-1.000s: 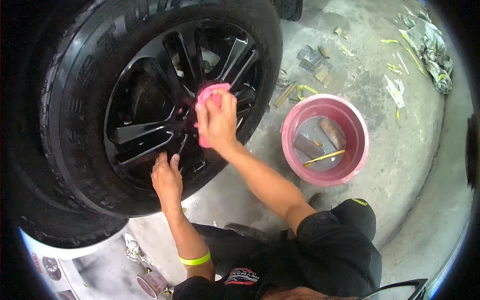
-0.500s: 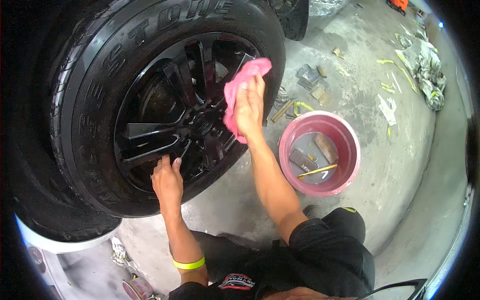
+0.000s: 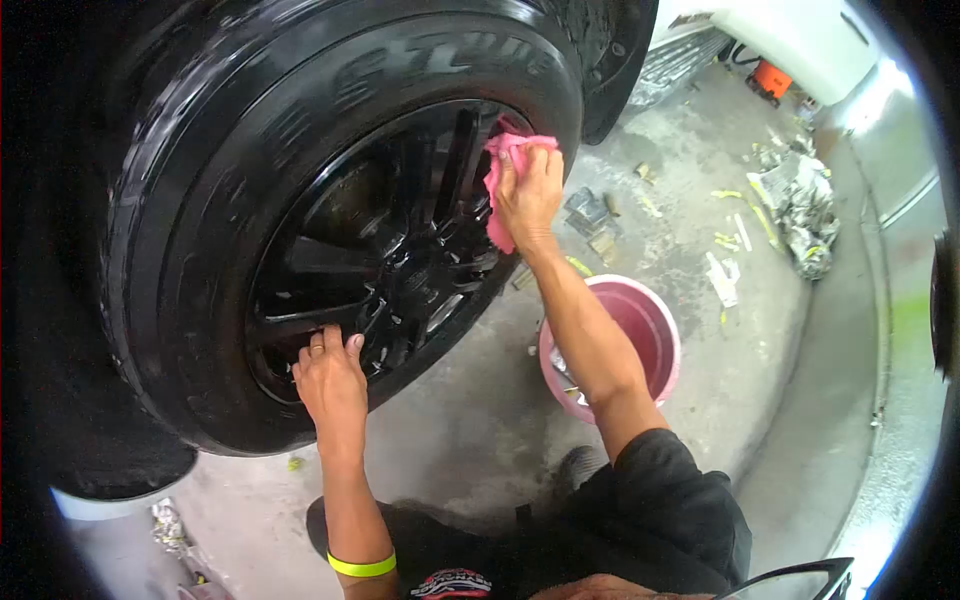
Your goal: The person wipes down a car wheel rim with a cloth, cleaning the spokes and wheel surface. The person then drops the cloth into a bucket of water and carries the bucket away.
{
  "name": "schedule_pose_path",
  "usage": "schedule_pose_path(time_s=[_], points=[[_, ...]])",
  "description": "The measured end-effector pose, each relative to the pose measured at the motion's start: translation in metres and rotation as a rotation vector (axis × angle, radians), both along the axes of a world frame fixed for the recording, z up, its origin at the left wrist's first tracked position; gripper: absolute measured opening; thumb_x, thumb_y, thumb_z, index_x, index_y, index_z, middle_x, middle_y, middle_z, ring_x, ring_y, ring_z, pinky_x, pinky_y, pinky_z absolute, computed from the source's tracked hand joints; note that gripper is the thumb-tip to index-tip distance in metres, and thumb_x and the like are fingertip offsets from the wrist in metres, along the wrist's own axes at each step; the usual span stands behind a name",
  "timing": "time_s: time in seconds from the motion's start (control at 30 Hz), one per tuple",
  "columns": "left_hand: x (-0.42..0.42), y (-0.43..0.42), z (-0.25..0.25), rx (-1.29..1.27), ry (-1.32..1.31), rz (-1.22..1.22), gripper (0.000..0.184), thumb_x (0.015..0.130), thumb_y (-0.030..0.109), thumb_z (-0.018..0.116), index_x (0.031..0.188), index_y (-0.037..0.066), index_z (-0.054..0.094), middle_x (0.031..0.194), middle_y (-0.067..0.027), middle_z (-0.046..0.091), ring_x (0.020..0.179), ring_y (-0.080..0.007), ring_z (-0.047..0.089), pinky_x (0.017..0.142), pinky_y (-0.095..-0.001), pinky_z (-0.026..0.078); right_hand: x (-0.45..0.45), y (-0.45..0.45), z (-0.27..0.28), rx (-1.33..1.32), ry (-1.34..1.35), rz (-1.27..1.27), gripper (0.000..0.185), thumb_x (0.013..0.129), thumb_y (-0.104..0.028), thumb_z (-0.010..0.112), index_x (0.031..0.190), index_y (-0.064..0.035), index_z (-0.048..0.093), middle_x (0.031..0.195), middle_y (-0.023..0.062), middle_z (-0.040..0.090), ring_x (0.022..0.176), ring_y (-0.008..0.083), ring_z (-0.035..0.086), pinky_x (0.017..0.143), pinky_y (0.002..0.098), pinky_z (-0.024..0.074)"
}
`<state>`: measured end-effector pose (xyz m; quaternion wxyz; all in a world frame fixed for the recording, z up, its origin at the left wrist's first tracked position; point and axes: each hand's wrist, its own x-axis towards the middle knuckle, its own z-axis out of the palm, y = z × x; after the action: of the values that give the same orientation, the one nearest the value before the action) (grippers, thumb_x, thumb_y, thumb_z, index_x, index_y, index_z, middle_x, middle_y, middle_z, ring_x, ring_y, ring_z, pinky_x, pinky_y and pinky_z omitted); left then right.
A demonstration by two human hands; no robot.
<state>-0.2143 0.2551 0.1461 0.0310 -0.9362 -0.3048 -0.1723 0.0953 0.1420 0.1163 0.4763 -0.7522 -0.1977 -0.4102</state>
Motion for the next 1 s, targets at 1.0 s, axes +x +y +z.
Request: schedule_pose_path(time_s=[1.0], points=[[-0.011, 0.004, 0.002, 0.018, -0.052, -0.078, 0.039, 0.088, 0.027, 0.066, 0.112, -0.002, 0.059, 0.103, -0.0201, 0.064, 0.095, -0.0366, 0.062, 0.083, -0.0460, 0.048, 0.032, -0.127, 0.056, 0.075, 1.059, 1.323, 0.029, 0.098, -0.021, 0.047, 0.105, 0.0015, 0.065, 0.092, 0.0130, 0.070, 0.084, 0.0216, 0.068, 0.080, 0.0324, 0.0537]])
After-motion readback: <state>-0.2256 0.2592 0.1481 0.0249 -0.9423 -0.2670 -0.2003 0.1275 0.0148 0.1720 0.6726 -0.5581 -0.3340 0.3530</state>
